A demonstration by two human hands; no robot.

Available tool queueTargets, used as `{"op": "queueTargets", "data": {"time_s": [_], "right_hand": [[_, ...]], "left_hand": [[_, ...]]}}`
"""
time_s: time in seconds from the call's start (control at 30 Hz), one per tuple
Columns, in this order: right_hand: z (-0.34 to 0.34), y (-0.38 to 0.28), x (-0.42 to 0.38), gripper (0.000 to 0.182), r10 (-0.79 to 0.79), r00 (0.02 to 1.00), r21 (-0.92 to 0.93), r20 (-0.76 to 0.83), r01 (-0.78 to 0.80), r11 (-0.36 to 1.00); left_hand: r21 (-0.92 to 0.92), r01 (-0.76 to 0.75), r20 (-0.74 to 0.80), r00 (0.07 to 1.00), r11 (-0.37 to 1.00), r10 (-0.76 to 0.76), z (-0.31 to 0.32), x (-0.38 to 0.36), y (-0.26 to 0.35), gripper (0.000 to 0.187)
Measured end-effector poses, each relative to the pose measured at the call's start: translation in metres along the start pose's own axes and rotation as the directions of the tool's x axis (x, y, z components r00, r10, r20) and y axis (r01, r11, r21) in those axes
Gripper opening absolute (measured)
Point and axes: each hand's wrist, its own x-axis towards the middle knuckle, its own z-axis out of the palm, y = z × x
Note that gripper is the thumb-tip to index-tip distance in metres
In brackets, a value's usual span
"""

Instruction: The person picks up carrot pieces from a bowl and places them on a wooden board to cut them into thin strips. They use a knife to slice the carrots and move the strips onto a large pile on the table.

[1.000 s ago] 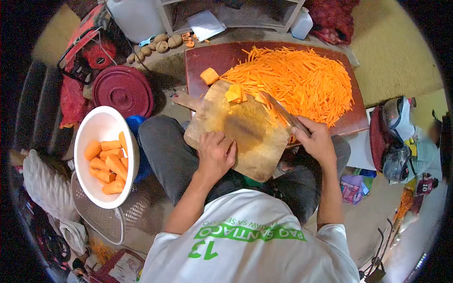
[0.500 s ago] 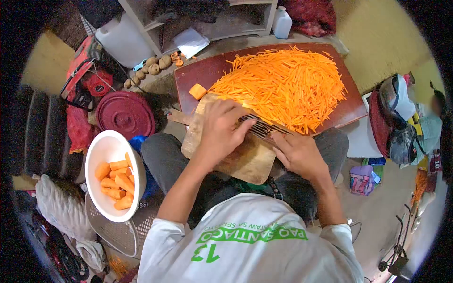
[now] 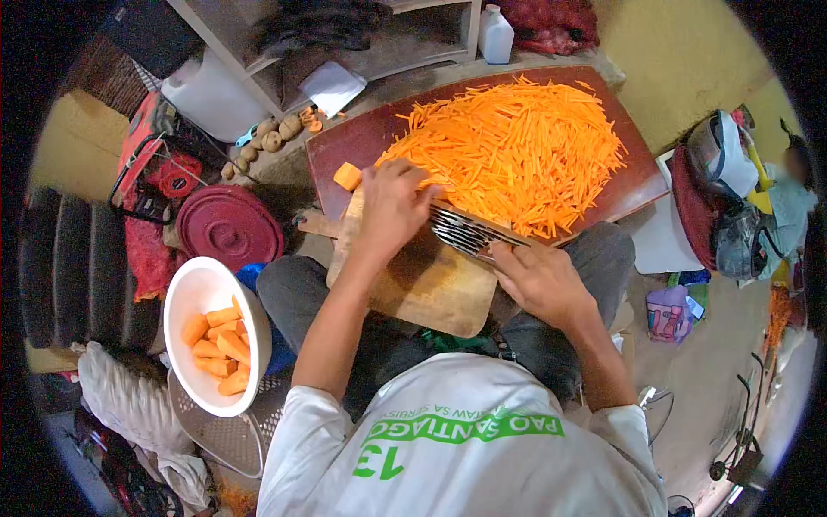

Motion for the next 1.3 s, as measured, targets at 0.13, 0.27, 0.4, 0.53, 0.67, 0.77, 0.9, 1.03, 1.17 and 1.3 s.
{"op": "queueTargets", "data": {"time_s": [0.13, 0.27, 0.4, 0.53, 0.67, 0.77, 0.9, 1.03, 1.17, 1.3], "right_hand": [[-0.008, -0.015, -0.003, 0.037, 0.256, 0.958, 0.316, 0.125, -0.283, 0.906], [-0.003, -0.024, -0.008, 0.034, 0.357, 0.924, 0.518, 0.135, -0.373, 0.770], [0.007, -0.027, -0.015, 0.034, 0.349, 0.931, 0.495, 0.108, -0.355, 0.793], [0.012, -0.026, -0.022, 0.035, 0.357, 0.927, 0.535, 0.113, -0.360, 0.765], [0.012, -0.028, -0.023, 0.036, 0.379, 0.918, 0.526, 0.117, -0.381, 0.761], [0.011, -0.029, -0.023, 0.036, 0.383, 0.914, 0.532, 0.135, -0.393, 0.750], [0.019, -0.029, -0.027, 0.036, 0.378, 0.919, 0.547, 0.108, -0.373, 0.750], [0.018, -0.037, -0.021, 0.034, 0.376, 0.904, 0.649, 0.205, -0.413, 0.639], [0.020, -0.042, -0.014, 0.032, 0.324, 0.921, 0.662, 0.215, -0.382, 0.645], [0.020, -0.045, -0.007, 0.029, 0.313, 0.933, 0.682, 0.178, -0.347, 0.644]], "left_hand": [[-0.166, 0.279, 0.047, 0.960, 0.946, -0.275, -0.023, -0.016, -0.038, 0.027], [-0.083, 0.233, 0.069, 0.971, 0.969, -0.227, -0.035, -0.026, -0.045, 0.037], [0.075, 0.139, 0.063, 0.988, 0.988, -0.143, -0.028, -0.027, -0.039, 0.044], [-0.060, 0.220, 0.114, 0.970, 0.974, -0.213, -0.021, -0.024, -0.044, 0.045], [-0.130, 0.298, 0.173, 0.946, 0.946, -0.274, -0.024, -0.024, -0.045, 0.044], [-0.173, 0.288, 0.154, 0.953, 0.942, -0.262, -0.030, -0.029, -0.041, 0.040], [-0.049, 0.202, 0.073, 0.977, 0.978, -0.198, -0.051, -0.045, -0.001, 0.032], [0.030, 0.172, 0.110, 0.979, 0.985, -0.174, -0.041, -0.078, 0.042, 0.029], [-0.073, 0.196, 0.175, 0.968, 0.978, -0.181, -0.026, -0.105, 0.051, 0.035], [-0.054, 0.170, 0.236, 0.960, 0.984, -0.153, -0.029, -0.116, 0.046, 0.036]]}}
